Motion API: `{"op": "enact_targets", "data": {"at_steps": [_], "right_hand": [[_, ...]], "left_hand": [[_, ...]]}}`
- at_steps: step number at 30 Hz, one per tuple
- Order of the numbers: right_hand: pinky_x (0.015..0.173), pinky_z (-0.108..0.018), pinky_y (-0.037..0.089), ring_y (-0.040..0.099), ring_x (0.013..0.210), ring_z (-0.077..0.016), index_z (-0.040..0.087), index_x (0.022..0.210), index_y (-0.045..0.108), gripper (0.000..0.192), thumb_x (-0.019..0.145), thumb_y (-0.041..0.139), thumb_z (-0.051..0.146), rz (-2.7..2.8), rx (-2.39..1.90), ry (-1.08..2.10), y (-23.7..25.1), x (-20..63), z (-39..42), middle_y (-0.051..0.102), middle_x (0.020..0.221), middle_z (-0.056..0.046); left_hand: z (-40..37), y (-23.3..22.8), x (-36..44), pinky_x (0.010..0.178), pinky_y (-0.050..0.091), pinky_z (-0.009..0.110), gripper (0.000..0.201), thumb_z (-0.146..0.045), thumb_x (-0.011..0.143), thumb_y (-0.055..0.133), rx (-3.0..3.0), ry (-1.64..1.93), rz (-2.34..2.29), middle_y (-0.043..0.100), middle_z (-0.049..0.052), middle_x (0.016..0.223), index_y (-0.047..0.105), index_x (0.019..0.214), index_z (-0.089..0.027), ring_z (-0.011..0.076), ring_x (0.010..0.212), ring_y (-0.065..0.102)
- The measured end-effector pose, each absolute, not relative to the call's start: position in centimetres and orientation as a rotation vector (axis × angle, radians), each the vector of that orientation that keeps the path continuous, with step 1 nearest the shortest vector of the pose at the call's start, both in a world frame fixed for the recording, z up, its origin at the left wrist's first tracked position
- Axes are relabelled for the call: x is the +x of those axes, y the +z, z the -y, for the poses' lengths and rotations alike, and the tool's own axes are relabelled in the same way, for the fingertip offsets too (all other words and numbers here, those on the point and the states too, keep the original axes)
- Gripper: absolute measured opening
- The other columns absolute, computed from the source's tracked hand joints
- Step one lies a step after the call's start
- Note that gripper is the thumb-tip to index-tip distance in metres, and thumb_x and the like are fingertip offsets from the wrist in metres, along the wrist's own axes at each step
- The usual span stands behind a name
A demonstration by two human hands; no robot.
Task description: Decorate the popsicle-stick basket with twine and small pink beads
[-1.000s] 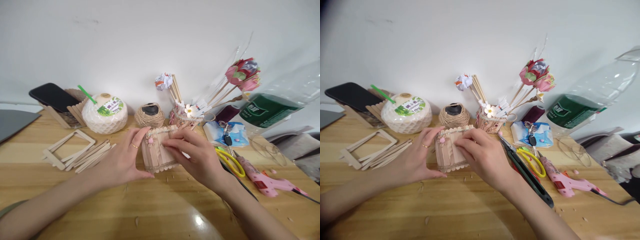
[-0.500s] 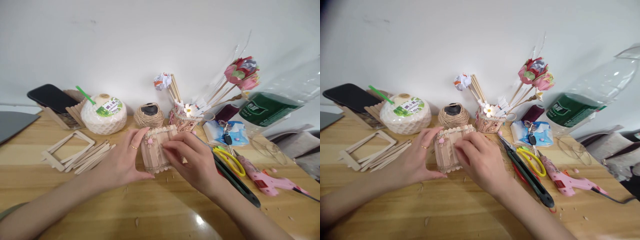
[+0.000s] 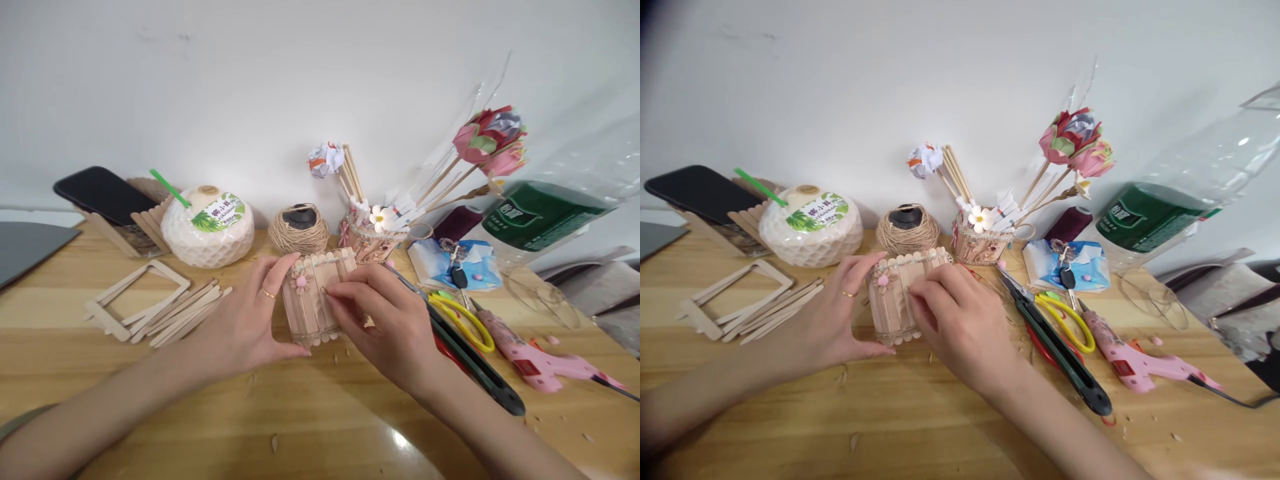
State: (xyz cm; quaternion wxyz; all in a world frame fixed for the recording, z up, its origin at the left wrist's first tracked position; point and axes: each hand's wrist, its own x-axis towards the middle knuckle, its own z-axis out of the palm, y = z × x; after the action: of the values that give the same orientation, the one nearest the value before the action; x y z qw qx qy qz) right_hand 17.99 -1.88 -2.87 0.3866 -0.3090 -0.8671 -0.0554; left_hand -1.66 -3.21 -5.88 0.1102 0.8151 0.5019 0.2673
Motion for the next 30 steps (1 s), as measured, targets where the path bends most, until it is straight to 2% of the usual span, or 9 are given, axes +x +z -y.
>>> {"op": "enact_targets", "data": {"at_steps": [8, 13, 16, 19, 21, 23, 26, 28, 30], "right_hand": [[0.058, -0.025, 0.050, 0.057, 0.067, -0.0137, 0.014, 0.079, 0.062, 0.008, 0.082, 0.055, 0.012, 2.210, -0.776, -0.288, -3.2, 17.8, 2.2, 0.062, 0.074, -0.006], [0.059, -0.023, 0.049, 0.057, 0.070, -0.0119, 0.015, 0.091, 0.059, 0.013, 0.079, 0.057, 0.009, 2.131, -0.757, -0.187, -3.1, 18.3, 2.3, 0.060, 0.082, -0.005], [0.080, -0.033, 0.048, 0.055, 0.094, -0.0179, 0.018, 0.097, 0.055, 0.021, 0.076, 0.060, 0.012, 2.066, -0.808, -0.019, -3.1, 18.7, 2.1, 0.055, 0.099, -0.008], [0.099, -0.044, 0.036, 0.037, 0.123, -0.0251, 0.018, 0.107, 0.049, 0.035, 0.075, 0.063, 0.021, 2.136, -0.874, 0.225, -3.3, 18.8, 1.9, 0.039, 0.125, -0.015], [0.102, -0.045, 0.033, 0.028, 0.129, -0.0254, 0.019, 0.112, 0.045, 0.040, 0.076, 0.062, 0.024, 2.205, -0.878, 0.373, -3.5, 18.7, 1.9, 0.031, 0.134, -0.015], [0.101, -0.045, 0.034, 0.028, 0.130, -0.0252, 0.020, 0.113, 0.044, 0.040, 0.077, 0.061, 0.024, 2.236, -0.870, 0.435, -3.7, 18.6, 2.0, 0.031, 0.136, -0.015], [0.099, -0.047, 0.035, 0.033, 0.127, -0.0262, 0.021, 0.110, 0.044, 0.040, 0.075, 0.061, 0.023, 2.201, -0.870, 0.402, -4.0, 18.4, 2.2, 0.036, 0.133, -0.015], [0.098, -0.049, 0.036, 0.035, 0.126, -0.0271, 0.021, 0.109, 0.042, 0.042, 0.073, 0.062, 0.022, 2.162, -0.868, 0.355, -4.2, 18.1, 2.5, 0.038, 0.131, -0.015], [0.097, -0.050, 0.037, 0.035, 0.125, -0.0276, 0.021, 0.108, 0.040, 0.042, 0.072, 0.062, 0.022, 2.136, -0.861, 0.312, -4.3, 17.8, 2.8, 0.038, 0.130, -0.015]], "left_hand": [[3.3, -6.1, -1.8, 0.091, 0.042, 0.053, 0.106, -0.047, 0.057, 0.076, 2.399, 0.793, -1.477, 0.037, 0.013, 0.122, 0.009, 0.136, -0.026, 0.0335, 0.113, 0.044], [3.3, -6.0, -1.8, 0.090, 0.041, 0.055, 0.104, -0.047, 0.057, 0.076, 2.365, 0.808, -1.466, 0.036, 0.014, 0.123, 0.011, 0.135, -0.027, 0.0354, 0.114, 0.043], [3.3, -5.9, -1.8, 0.091, 0.040, 0.057, 0.103, -0.047, 0.057, 0.076, 2.319, 0.805, -1.464, 0.037, 0.013, 0.123, 0.012, 0.135, -0.029, 0.0362, 0.114, 0.043], [3.1, -6.0, -2.2, 0.093, 0.038, 0.059, 0.106, -0.051, 0.056, 0.075, 2.274, 0.777, -1.432, 0.034, 0.013, 0.128, 0.010, 0.136, -0.030, 0.0371, 0.118, 0.040], [3.0, -5.9, -2.6, 0.095, 0.035, 0.061, 0.112, -0.055, 0.051, 0.076, 2.240, 0.732, -1.370, 0.030, 0.014, 0.133, 0.008, 0.137, -0.032, 0.0391, 0.121, 0.036], [3.0, -5.5, -3.0, 0.097, 0.033, 0.061, 0.117, -0.055, 0.046, 0.079, 2.189, 0.695, -1.283, 0.026, 0.013, 0.138, 0.008, 0.137, -0.033, 0.0408, 0.126, 0.031], [3.3, -4.5, -3.0, 0.104, 0.028, 0.055, 0.097, -0.049, 0.058, 0.075, 2.030, 0.773, -1.191, 0.024, 0.010, 0.142, 0.019, 0.136, -0.034, 0.0357, 0.131, 0.026], [3.7, -3.8, -2.7, 0.106, 0.028, 0.049, 0.071, -0.043, 0.072, 0.066, 1.861, 0.897, -1.210, 0.031, 0.006, 0.140, 0.027, 0.131, -0.034, 0.0292, 0.131, 0.029], [4.1, -3.1, -2.3, 0.104, 0.032, 0.046, 0.056, -0.038, 0.076, 0.063, 1.735, 0.923, -1.295, 0.041, 0.004, 0.135, 0.035, 0.125, -0.034, 0.0269, 0.127, 0.036]]}}
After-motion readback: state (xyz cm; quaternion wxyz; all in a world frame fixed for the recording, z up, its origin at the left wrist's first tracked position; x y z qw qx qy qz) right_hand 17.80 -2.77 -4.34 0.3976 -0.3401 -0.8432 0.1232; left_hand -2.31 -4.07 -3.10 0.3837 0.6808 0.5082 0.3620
